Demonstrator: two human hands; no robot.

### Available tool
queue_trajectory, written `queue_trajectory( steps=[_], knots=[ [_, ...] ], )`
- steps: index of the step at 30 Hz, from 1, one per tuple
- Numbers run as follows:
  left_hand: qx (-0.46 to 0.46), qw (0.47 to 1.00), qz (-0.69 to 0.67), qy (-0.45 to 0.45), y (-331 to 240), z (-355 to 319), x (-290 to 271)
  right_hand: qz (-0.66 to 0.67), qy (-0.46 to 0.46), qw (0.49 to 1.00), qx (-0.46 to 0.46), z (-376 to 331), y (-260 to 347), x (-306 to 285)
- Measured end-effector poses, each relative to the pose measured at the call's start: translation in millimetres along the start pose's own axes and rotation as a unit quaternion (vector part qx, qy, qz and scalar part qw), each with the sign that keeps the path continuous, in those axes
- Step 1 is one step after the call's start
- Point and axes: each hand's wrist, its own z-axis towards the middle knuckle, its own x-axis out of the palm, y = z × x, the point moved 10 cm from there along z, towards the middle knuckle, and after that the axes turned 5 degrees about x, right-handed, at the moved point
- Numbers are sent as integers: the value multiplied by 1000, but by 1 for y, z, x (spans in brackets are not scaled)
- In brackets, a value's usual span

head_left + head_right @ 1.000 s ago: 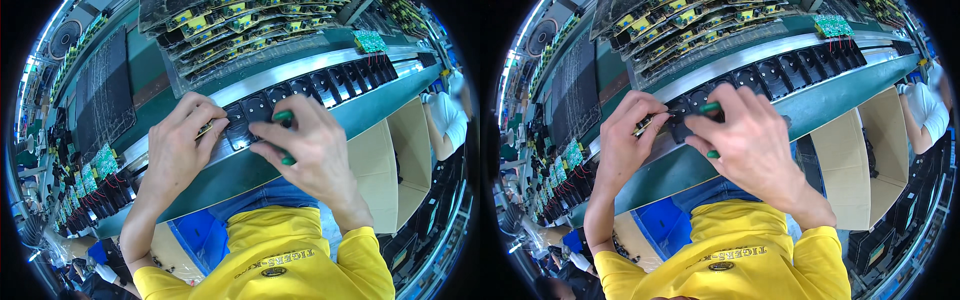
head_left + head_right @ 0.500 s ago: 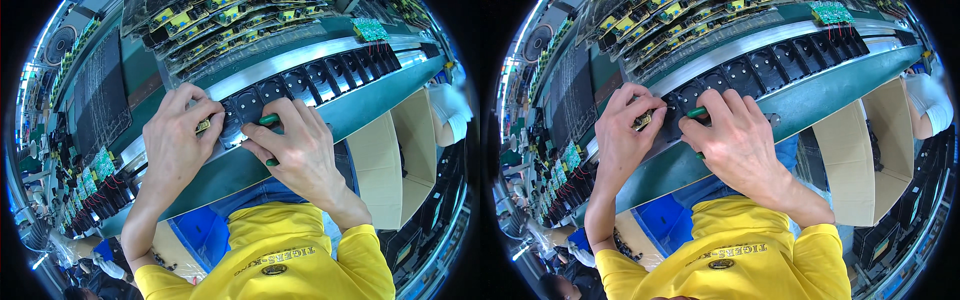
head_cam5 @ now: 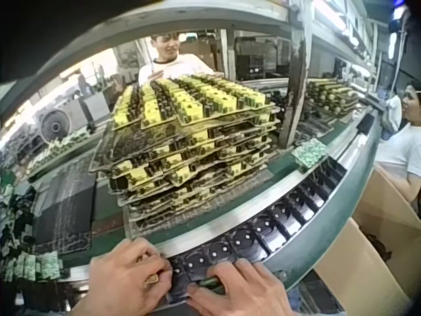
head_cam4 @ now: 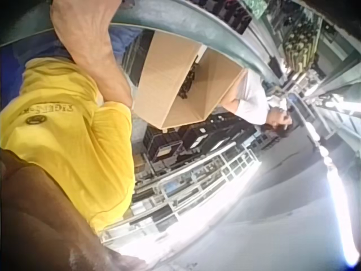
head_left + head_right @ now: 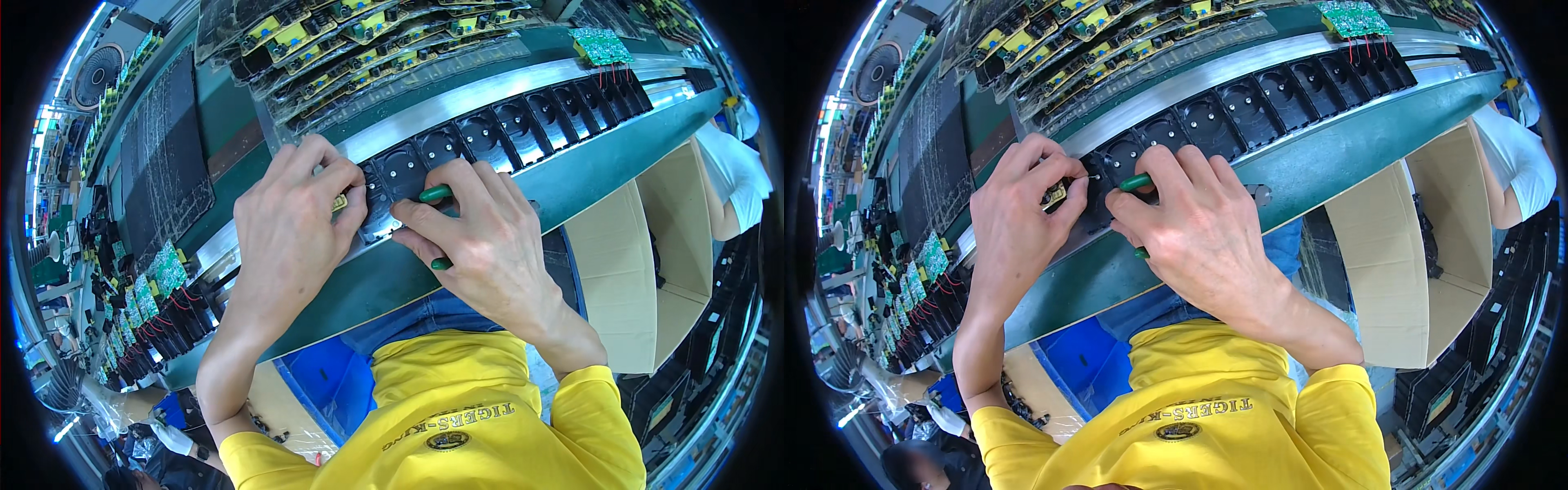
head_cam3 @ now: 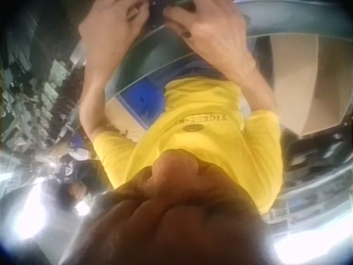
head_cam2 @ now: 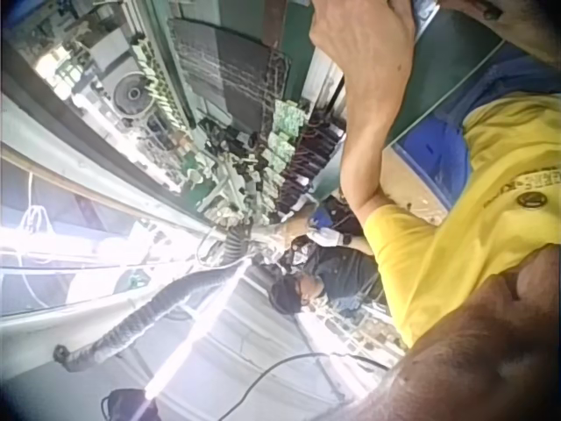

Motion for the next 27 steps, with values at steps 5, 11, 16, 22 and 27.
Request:
queue_trajectory(
  steps=[5, 11, 16, 22, 27],
  knots=[
    [14, 1000, 19, 0, -5, 1, -1, 0, -1, 1000, -3, 0, 1, 0],
    [16, 1000, 4, -7, -6, 1, 2, -8, 2, 1000, -3, 0, 0, 2],
    [26, 1000, 8, -7, -6, 2, 7, -4, 1, 1000, -12, 2, 3, -1],
    [13, 1000, 27, -1, -6, -4, 1, 377, 21, 924, 57, 42, 10, -36],
    [5, 1000, 19, 6, -4, -3, 5, 687, -45, 716, 116, 81, -2, -2]
  ],
)
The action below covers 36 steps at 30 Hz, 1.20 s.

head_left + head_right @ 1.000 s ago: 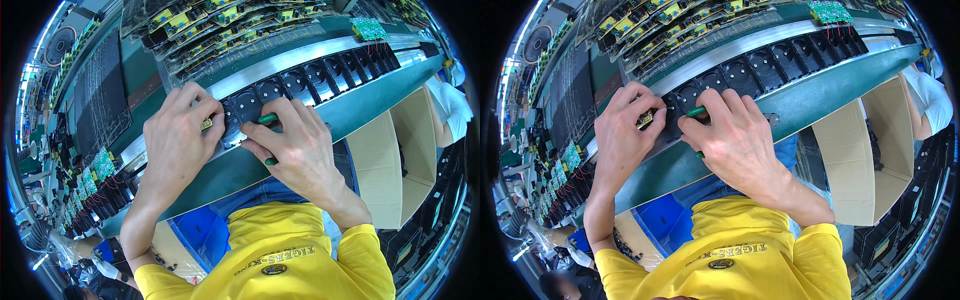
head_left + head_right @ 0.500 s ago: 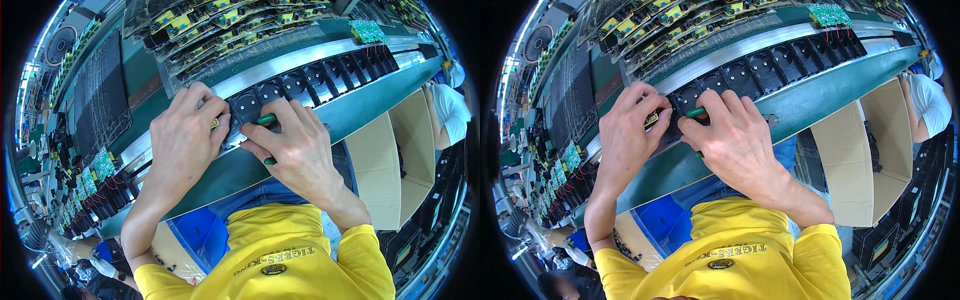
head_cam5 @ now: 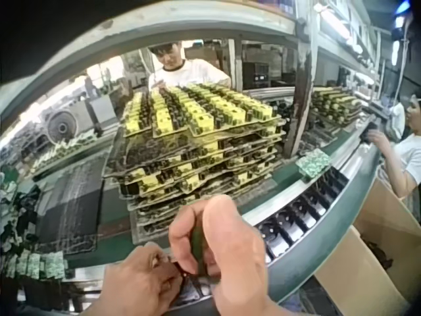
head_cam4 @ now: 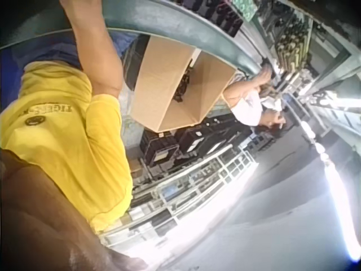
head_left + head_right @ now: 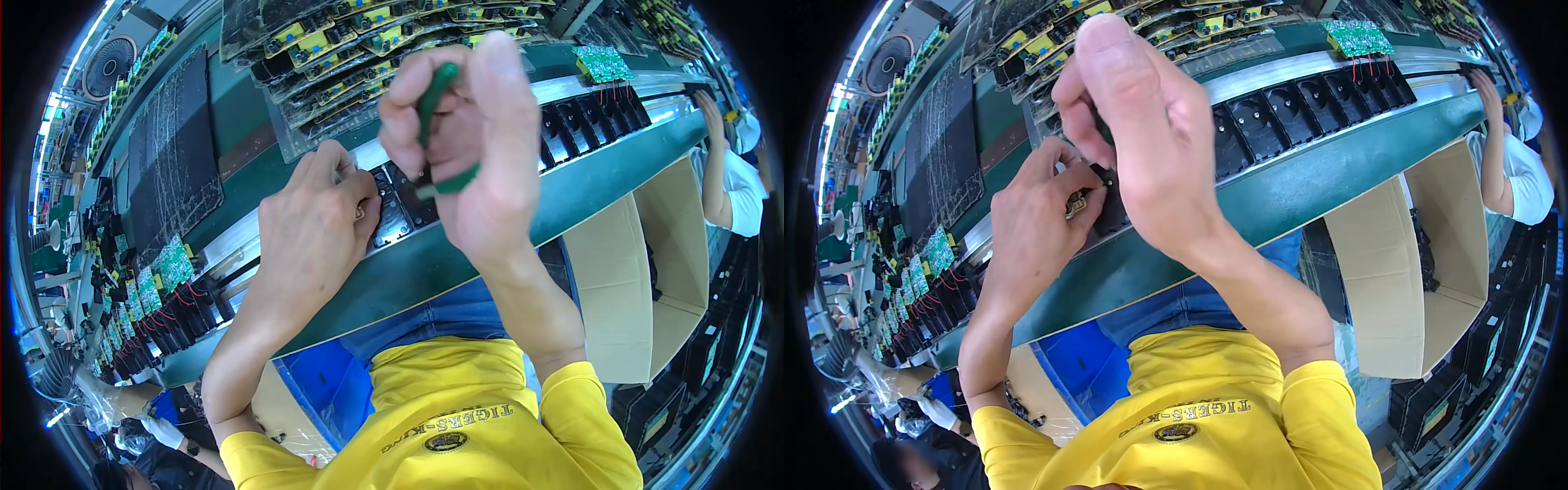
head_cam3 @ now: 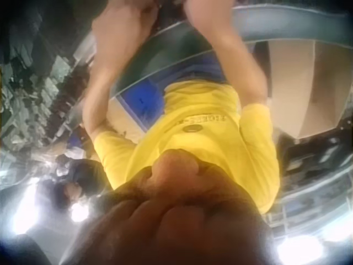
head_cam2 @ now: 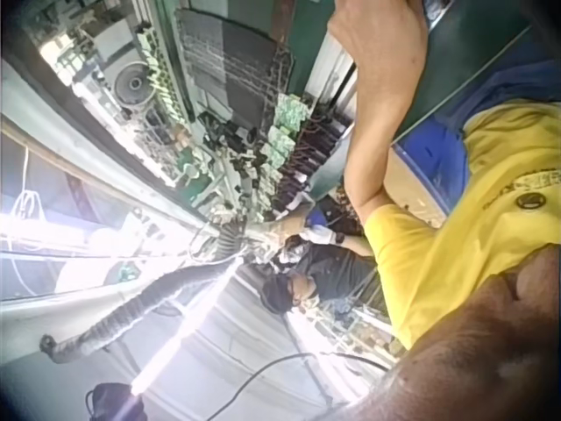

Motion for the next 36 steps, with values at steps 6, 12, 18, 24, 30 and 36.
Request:
queue_trajectory(
  steps=[6, 12, 18, 24, 30, 36],
  knots=[
    [-14, 1000, -25, 2, 4, 0, 0, 115, -23, 993, -11, 16, -39, -6],
    [-22, 999, -24, 0, 8, -2, 3, 21, -33, 999, 16, 20, -50, 5],
    [-24, 999, -37, -8, 13, -3, 6, -26, -13, 998, 62, 26, -56, 13],
    [-25, 998, -48, -7, 14, -2, 6, -13, 17, 1000, 21, 20, -58, 7],
    [-11, 999, -40, 12, 11, 1, 4, -40, -20, 998, -33, 4, -17, 15],
    [86, 969, -78, 216, 10, 18, 3, -643, 94, 746, -145, -71, 18, 18]
  ],
)
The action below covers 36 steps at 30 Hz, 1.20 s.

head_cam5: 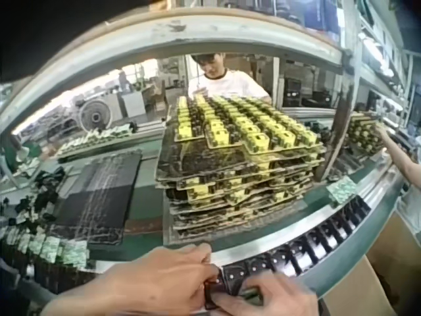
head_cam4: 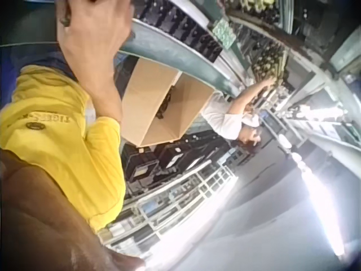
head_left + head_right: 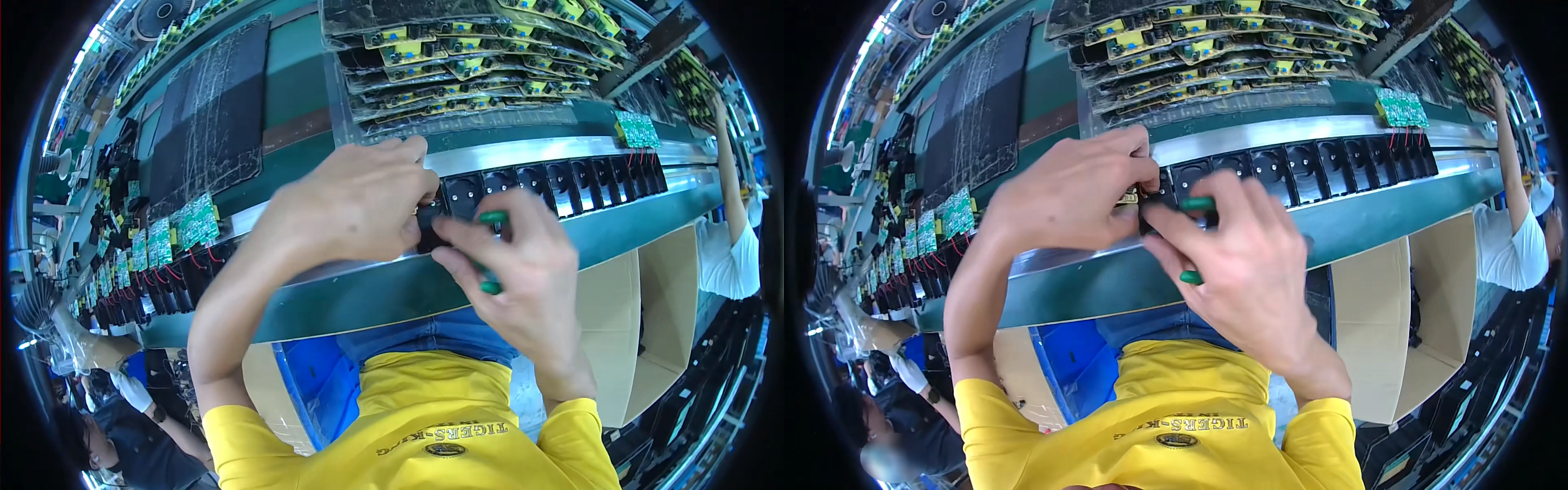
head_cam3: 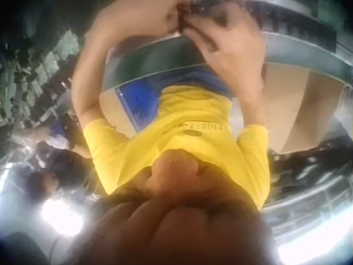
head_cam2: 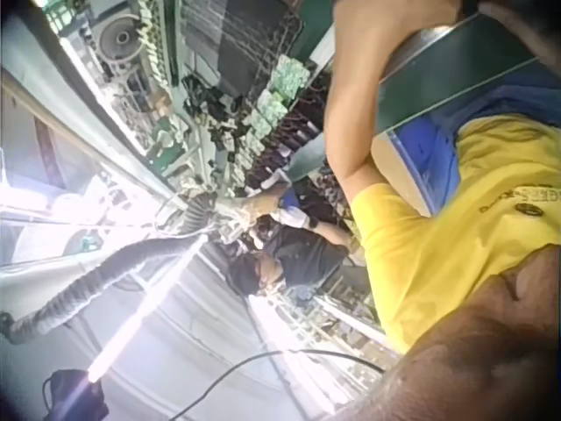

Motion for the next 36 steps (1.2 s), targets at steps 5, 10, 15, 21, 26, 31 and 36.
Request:
queue_trajectory(
  steps=[5, 10, 15, 21, 26, 31, 36],
  knots=[
    [-74, 996, 0, -48, 15, 22, -33, -142, 55, 988, -26, -20, 2, 40],
    [-22, 958, 123, -259, -28, 11, -16, -135, 46, 990, -19, -21, -8, 33],
    [-43, 964, 70, -252, -13, -51, -1, -84, -96, 990, 62, -14, -54, -34],
    [-154, 958, 137, -197, 39, -169, -1, -279, -171, 890, 317, -21, -231, -142],
    [-192, 955, 114, -198, 49, -200, -7, -337, -154, 840, 397, -42, -316, -169],
    [-130, 918, 143, -346, 15, -122, -90, -330, -153, 851, 380, -41, -316, -153],
    [-33, 893, 168, -417, 40, 23, -161, -325, -161, 864, 350, -37, -289, -147]
  ],
)
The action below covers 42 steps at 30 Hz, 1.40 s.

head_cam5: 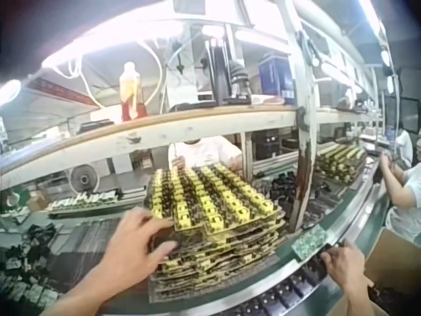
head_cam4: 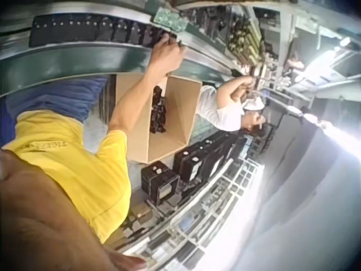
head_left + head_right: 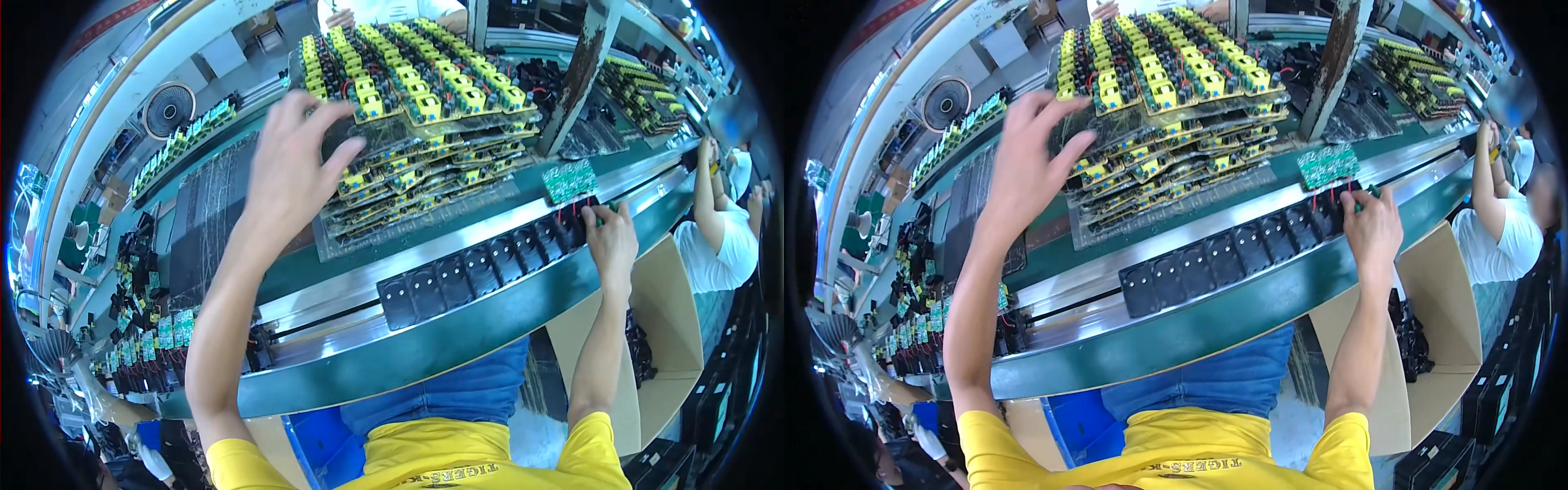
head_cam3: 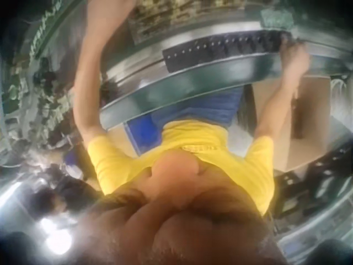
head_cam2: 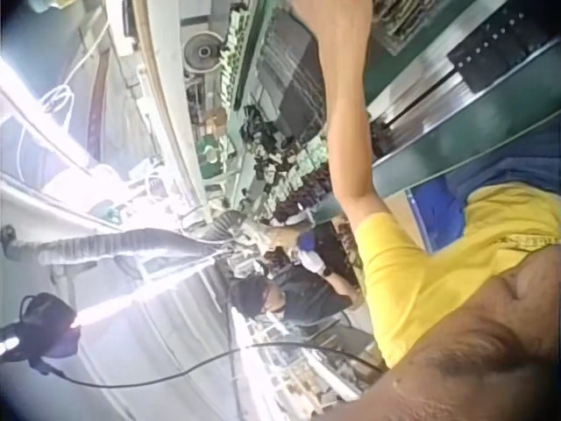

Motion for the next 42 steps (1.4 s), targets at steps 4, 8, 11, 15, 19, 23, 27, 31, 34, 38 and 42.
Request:
queue_trajectory(
  steps=[4, 8, 11, 15, 19, 23, 27, 31, 34, 38, 42],
  knots=[
    [-1, 991, 119, 58, 8, 51, 58, -4, -69, 997, -18, -8, 7, -24],
    [-4, 994, 21, 104, 13, 54, 61, 147, -67, 985, -55, -25, 36, -57],
    [-90, 968, -99, 210, 4, 46, 59, 315, -19, 942, -116, -46, 84, -80],
    [-88, 931, -326, 142, -36, -1, 32, 476, 88, 855, -189, -77, 164, -97],
    [-87, 875, -440, 184, -103, -47, 7, 599, 194, 718, -297, -104, 211, -103],
    [-93, 846, -475, 223, -116, -81, 3, 629, 173, 700, -289, -114, 216, -110],
    [-113, 812, -529, 221, -115, -99, -1, 642, 229, 679, -271, -128, 228, -105],
    [-137, 790, -550, 232, -116, -106, -1, 647, 276, 663, -255, -140, 232, -97],
    [-145, 785, -540, 267, -121, -110, 2, 653, 216, 676, -264, -141, 222, -100],
    [-160, 797, -555, 176, -121, -111, -5, 672, 235, 674, -198, -141, 222, -95],
    [-215, 834, -481, 160, -113, -117, -10, 741, 301, 593, -96, -148, 226, -75]
  ],
)
